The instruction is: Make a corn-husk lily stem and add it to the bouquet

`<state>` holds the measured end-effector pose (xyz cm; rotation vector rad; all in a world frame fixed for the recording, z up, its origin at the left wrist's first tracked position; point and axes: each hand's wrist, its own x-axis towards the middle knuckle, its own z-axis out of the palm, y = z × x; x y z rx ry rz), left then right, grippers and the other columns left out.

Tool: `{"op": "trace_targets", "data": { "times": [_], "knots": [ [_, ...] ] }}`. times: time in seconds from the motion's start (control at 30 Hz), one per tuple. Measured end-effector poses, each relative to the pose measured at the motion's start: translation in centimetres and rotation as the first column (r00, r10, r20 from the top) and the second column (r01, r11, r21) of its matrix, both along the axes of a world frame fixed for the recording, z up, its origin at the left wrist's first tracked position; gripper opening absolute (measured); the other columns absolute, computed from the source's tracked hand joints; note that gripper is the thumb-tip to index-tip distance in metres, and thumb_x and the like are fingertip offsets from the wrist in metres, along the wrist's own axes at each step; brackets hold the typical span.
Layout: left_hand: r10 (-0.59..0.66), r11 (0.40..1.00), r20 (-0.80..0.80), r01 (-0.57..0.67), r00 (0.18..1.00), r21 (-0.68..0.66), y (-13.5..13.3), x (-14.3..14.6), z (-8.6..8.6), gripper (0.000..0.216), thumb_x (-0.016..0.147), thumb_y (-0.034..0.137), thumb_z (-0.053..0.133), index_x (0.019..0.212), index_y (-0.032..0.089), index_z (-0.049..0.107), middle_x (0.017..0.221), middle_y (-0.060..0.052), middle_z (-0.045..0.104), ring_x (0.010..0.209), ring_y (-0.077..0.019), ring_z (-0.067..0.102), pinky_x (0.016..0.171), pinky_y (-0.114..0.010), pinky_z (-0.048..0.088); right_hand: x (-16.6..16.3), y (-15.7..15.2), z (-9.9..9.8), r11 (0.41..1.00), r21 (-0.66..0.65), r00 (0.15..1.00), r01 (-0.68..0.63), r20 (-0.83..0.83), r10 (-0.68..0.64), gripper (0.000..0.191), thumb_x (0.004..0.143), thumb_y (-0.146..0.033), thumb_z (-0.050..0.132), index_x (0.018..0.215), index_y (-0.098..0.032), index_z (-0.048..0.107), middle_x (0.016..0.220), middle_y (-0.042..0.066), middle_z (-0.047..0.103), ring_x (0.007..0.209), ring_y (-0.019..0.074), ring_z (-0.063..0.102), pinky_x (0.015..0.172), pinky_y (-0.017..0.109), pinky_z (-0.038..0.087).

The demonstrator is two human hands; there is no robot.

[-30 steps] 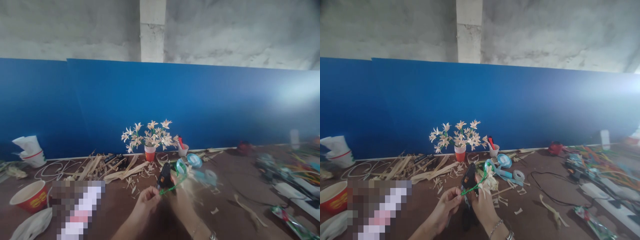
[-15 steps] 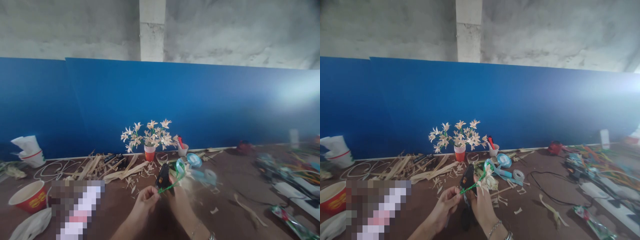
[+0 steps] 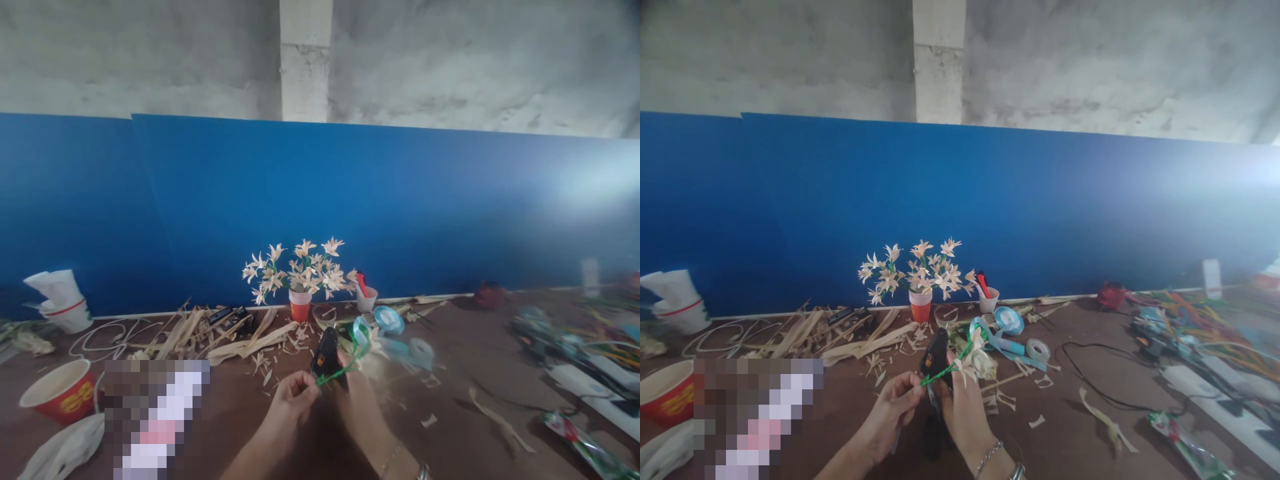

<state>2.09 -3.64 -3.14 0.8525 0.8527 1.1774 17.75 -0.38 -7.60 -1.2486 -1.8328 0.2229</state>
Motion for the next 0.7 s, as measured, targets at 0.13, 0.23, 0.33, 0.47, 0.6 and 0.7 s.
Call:
{"op": "trace_targets", "data": {
  "times": [0.13,0.23,0.33,0.47,0.6,0.7],
  "knots": [
    [0.000,1.000,-0.001,0.000,1.000,0.002,0.1,0.0,-0.1,0.036,0.055,0.040,0.076,0.059,0.015,0.051,0.044,0.010,0.036,0.036,-0.0012,0.019,0.037,-0.019,0.010,0.0,-0.2,0.0,1.000,-0.019,1.000,-0.003,0.020,0.003,0.041,0.078,-0.019,0.048,0.119,-0.019,0.052,0.102,0.010,0.064,0.100,0.0240,0.057,0.088,0.041,0.046],
    [-0.001,1.000,0.002,0.001,1.000,0.001,0.1,0.0,0.0,0.036,0.055,0.040,0.076,0.059,0.016,0.050,0.043,0.010,0.036,0.035,-0.0012,0.019,0.037,-0.019,0.010,0.0,-0.2,-0.1,0.999,-0.031,1.000,-0.007,0.023,0.007,0.041,0.079,-0.019,0.047,0.120,-0.018,0.050,0.104,0.010,0.063,0.100,0.0240,0.057,0.087,0.041,0.046],
    [-0.018,1.000,0.012,0.018,1.000,0.004,0.1,0.0,-0.1,0.036,0.055,0.040,0.076,0.059,0.016,0.050,0.042,0.010,0.035,0.035,-0.0014,0.019,0.036,-0.018,0.009,0.0,-0.1,-0.3,1.000,-0.012,1.000,-0.009,0.023,0.010,0.041,0.079,-0.020,0.048,0.120,-0.018,0.050,0.104,0.010,0.063,0.100,0.0247,0.056,0.087,0.041,0.047],
    [-0.034,0.999,0.015,0.034,0.999,-0.005,0.3,0.0,-0.2,0.038,0.054,0.042,0.076,0.059,0.016,0.049,0.041,0.010,0.034,0.035,-0.0012,0.017,0.035,-0.018,0.008,-0.1,-0.1,-0.6,1.000,0.004,1.000,0.011,0.027,-0.011,0.041,0.079,-0.020,0.048,0.120,-0.019,0.050,0.106,0.011,0.062,0.101,0.0250,0.056,0.086,0.042,0.047],
    [-0.026,1.000,0.010,0.026,1.000,-0.012,0.2,0.0,0.0,0.039,0.053,0.042,0.076,0.059,0.016,0.048,0.039,0.011,0.032,0.035,-0.0014,0.017,0.035,-0.018,0.008,0.0,-0.1,-0.9,1.000,0.002,0.999,0.010,0.042,-0.010,0.043,0.080,-0.021,0.046,0.123,-0.019,0.047,0.107,0.011,0.060,0.102,0.0256,0.055,0.086,0.043,0.046],
    [-0.021,1.000,0.036,0.022,0.999,-0.014,0.1,0.1,0.4,0.038,0.054,0.041,0.077,0.060,0.016,0.049,0.042,0.010,0.035,0.036,-0.0011,0.018,0.036,-0.018,0.009,0.0,0.1,-1.1,1.000,-0.024,0.999,0.010,0.040,-0.009,0.043,0.080,-0.022,0.047,0.124,-0.019,0.046,0.108,0.011,0.059,0.102,0.0262,0.055,0.086,0.044,0.046]
  ]
}}
